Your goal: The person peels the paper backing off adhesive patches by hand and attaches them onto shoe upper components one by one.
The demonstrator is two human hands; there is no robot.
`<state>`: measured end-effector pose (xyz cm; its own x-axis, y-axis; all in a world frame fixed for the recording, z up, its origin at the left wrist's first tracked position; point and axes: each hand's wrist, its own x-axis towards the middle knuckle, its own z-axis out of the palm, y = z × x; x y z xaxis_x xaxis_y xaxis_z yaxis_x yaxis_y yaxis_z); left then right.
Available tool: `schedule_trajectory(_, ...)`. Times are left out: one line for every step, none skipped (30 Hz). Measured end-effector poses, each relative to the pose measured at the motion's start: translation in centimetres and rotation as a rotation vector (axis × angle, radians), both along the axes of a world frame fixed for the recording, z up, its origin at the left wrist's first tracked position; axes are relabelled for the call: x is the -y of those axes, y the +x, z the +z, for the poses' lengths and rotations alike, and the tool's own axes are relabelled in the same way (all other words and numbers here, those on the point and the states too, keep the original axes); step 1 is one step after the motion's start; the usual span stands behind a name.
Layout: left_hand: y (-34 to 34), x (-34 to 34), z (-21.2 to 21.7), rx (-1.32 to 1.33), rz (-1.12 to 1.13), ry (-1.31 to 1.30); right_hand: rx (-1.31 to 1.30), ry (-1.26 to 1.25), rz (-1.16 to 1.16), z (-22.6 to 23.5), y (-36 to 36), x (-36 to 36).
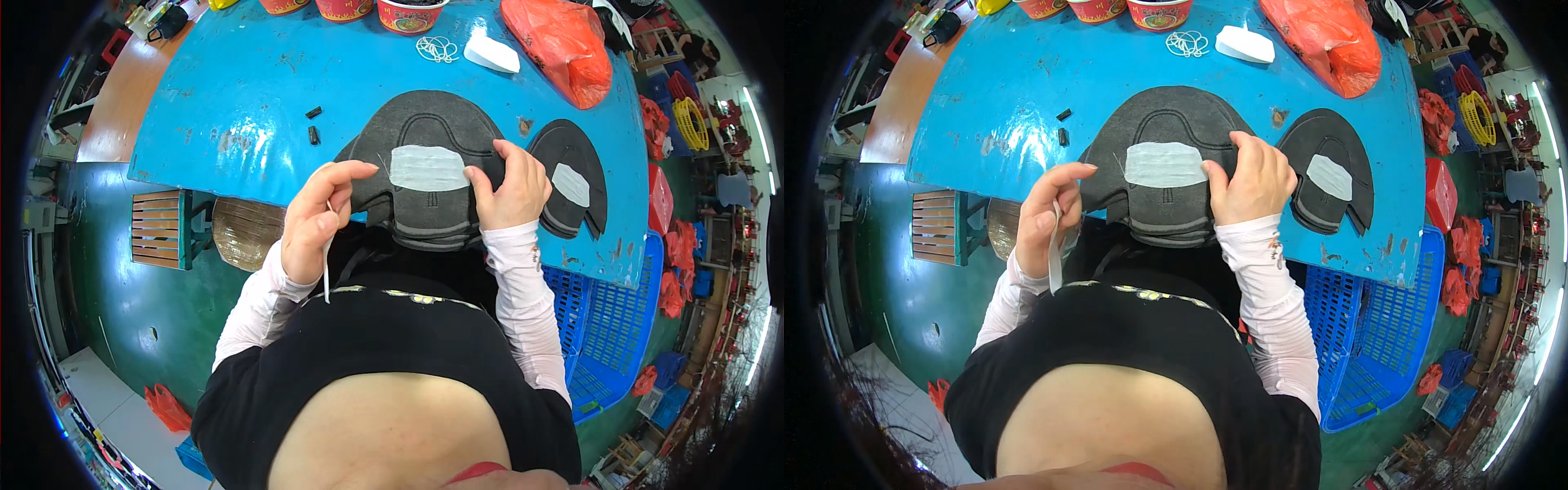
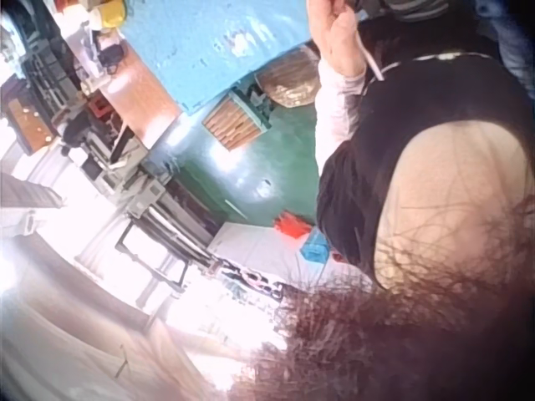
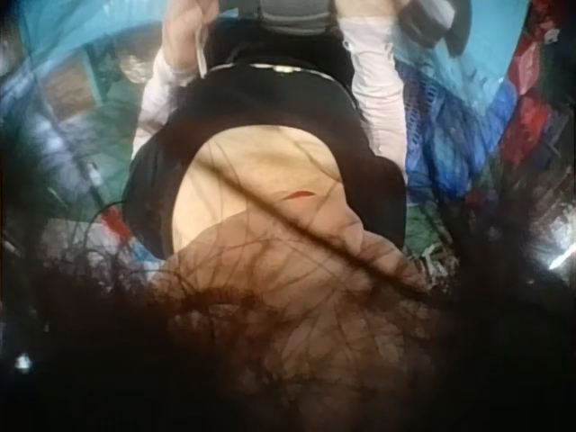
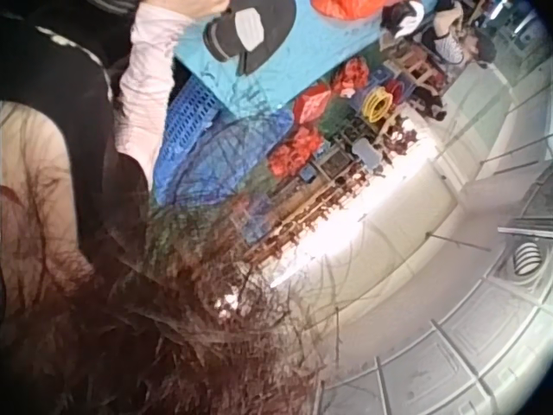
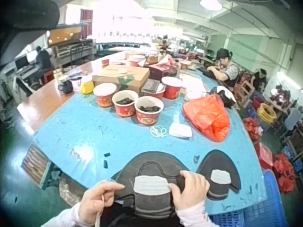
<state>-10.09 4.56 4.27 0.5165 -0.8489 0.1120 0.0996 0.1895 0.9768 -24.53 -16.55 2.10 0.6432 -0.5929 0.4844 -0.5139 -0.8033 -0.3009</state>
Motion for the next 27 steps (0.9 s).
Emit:
schedule_trajectory(-0.2,0.2,0.0,-0.055,-0.033,-0.052,0.035,-0.085,0.006,-0.1,0.1,-0.2)
schedule_trajectory(-0.4,0.5,0.2,-0.051,-0.032,-0.051,0.040,-0.083,0.007,-0.2,0.0,0.0)
schedule_trajectory(-0.5,0.8,0.7,0.010,-0.033,-0.016,0.024,-0.035,-0.005,-0.4,-0.1,0.1)
schedule_trajectory(-0.5,1.1,1.0,0.072,-0.033,0.018,0.008,0.014,-0.016,-0.5,-0.3,0.1)
schedule_trajectory(-0.4,1.4,0.6,0.430,0.028,0.112,0.012,0.015,-0.021,-0.5,-0.4,0.1)
schedule_trajectory(-0.6,2.0,0.8,0.725,0.098,0.086,0.026,-0.003,-0.001,-0.5,-0.4,0.1)
schedule_trajectory(-1.1,2.3,1.2,0.783,0.116,0.142,0.040,-0.022,0.019,-0.5,-0.4,0.0)
schedule_trajectory(-1.5,2.6,1.5,0.840,0.135,0.198,0.054,-0.041,0.038,-0.5,-0.3,0.0)
schedule_trajectory(-1.7,2.8,1.4,0.846,0.135,0.195,0.047,-0.062,0.040,-0.6,-0.3,0.0)
schedule_trajectory(-1.8,3.1,0.8,0.827,0.118,0.224,0.052,-0.064,0.039,-0.5,-0.2,0.0)
schedule_trajectory(-1.8,3.3,0.2,0.807,0.102,0.254,0.041,-0.094,0.050,-0.4,-0.2,-0.1)
schedule_trajectory(-1.7,3.5,-0.6,0.808,0.106,0.255,0.028,-0.123,0.066,-0.2,-0.1,-0.1)
schedule_trajectory(-1.3,3.8,-1.6,0.815,0.122,0.259,-0.007,-0.062,0.053,-0.2,-0.2,-0.1)
schedule_trajectory(-0.9,4.1,-2.3,0.822,0.138,0.264,-0.008,-0.061,0.052,-0.3,-0.4,0.4)
schedule_trajectory(-0.8,4.4,-2.6,0.820,0.160,0.240,-0.014,0.059,0.018,-0.3,-0.6,1.3)
schedule_trajectory(-0.7,4.5,-2.9,0.819,0.156,0.240,-0.021,0.179,-0.017,-0.3,-0.8,1.7)
schedule_trajectory(-0.6,4.6,-3.1,0.813,0.169,0.215,0.013,0.042,0.009,-0.3,-0.8,1.6)
schedule_trajectory(-0.3,4.7,-3.5,0.809,0.187,0.193,0.013,0.043,0.011,-0.3,-0.5,1.3)
schedule_trajectory(0.1,4.8,-4.0,0.809,0.188,0.195,-0.022,-0.039,0.044,-0.3,-0.3,0.9)
schedule_trajectory(0.6,4.9,-4.5,0.784,0.193,0.163,-0.055,-0.122,0.076,-0.2,-0.2,0.7)
schedule_trajectory(0.8,5.0,-4.8,0.757,0.199,0.129,-0.009,-0.122,0.086,0.3,-0.3,0.8)
schedule_trajectory(0.8,5.0,-4.6,0.757,0.201,0.130,-0.009,-0.122,0.089,0.3,-0.3,1.0)
schedule_trajectory(0.8,5.1,-4.3,0.760,0.183,0.175,-0.007,-0.107,0.078,0.2,-0.4,1.1)
schedule_trajectory(0.8,5.0,-4.1,0.760,0.162,0.216,-0.009,-0.096,0.065,0.0,-0.5,1.1)
schedule_trajectory(0.7,5.0,-3.9,0.756,0.163,0.213,-0.013,-0.099,0.064,-0.1,-0.5,1.3)
schedule_trajectory(0.6,5.0,-3.7,0.768,0.160,0.227,-0.041,-0.063,0.062,-0.3,-0.6,1.6)
schedule_trajectory(0.4,5.1,-3.5,0.783,0.157,0.244,-0.065,-0.024,0.059,-0.2,-0.6,1.8)
